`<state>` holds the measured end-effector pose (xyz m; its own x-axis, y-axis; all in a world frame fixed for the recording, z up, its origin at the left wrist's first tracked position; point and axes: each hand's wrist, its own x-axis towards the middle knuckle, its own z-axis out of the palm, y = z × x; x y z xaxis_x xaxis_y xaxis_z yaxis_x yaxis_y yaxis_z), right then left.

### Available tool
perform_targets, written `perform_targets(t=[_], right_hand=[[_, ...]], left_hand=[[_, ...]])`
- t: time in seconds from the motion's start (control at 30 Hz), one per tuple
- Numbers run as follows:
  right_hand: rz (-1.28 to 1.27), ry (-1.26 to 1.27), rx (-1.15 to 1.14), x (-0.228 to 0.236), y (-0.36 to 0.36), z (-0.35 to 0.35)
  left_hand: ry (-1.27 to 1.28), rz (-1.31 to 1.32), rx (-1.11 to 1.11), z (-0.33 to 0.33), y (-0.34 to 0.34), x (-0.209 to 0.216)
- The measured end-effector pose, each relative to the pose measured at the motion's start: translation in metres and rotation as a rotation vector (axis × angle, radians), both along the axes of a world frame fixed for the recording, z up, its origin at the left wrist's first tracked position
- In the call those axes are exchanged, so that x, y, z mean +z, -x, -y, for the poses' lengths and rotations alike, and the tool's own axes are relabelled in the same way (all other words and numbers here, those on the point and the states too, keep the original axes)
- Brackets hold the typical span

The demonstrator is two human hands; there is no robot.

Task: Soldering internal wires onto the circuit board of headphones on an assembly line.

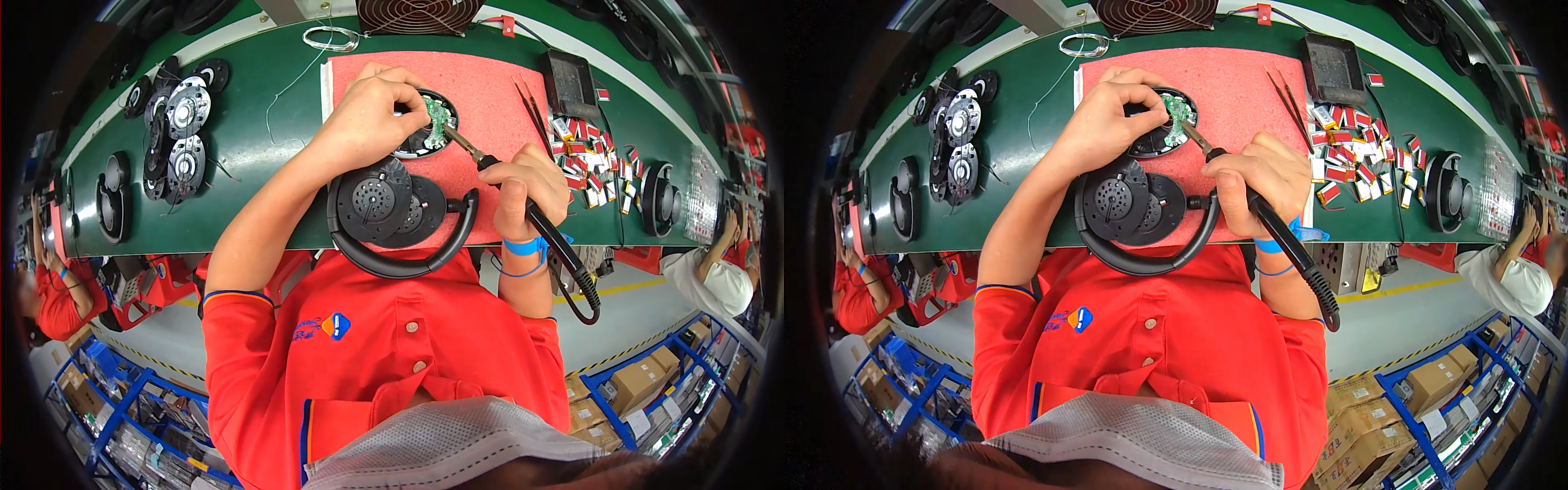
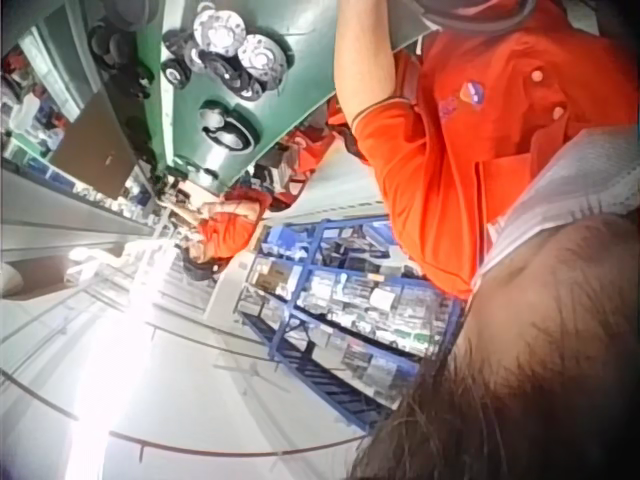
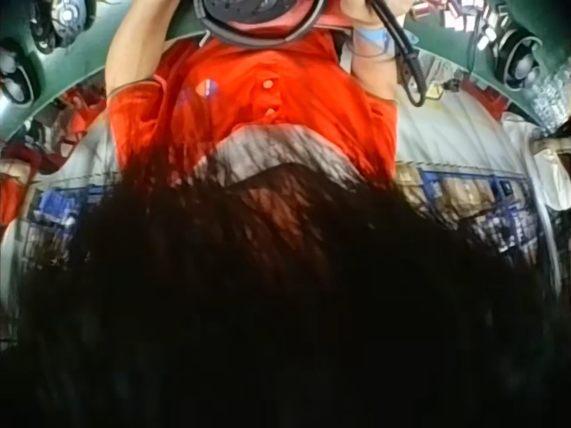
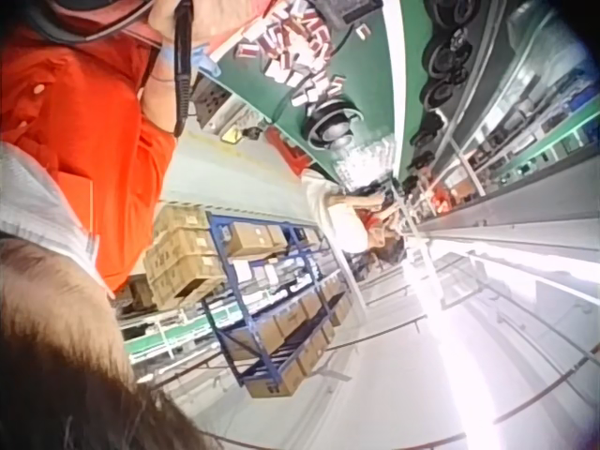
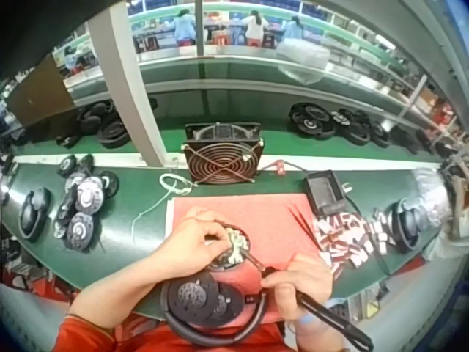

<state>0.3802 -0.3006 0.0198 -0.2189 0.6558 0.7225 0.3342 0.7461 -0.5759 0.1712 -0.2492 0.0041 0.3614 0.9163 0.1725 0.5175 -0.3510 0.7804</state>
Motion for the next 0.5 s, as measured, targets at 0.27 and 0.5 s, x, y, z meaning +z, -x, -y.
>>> perform_targets(t=[0.27, 0.5], right_hand=[[0.023, 0.005, -0.003, -0.0013, -0.0021, 0.0010], [0.040, 0.017, 0.000, 0.0000, 0.0007, 0.0016]], left_hand=[[0.050, -0.070, -0.075, -0.0048, 0.0020, 0.0063], [0.058, -0.101, -0.124, -0.0084, 0.0034, 0.0088]])
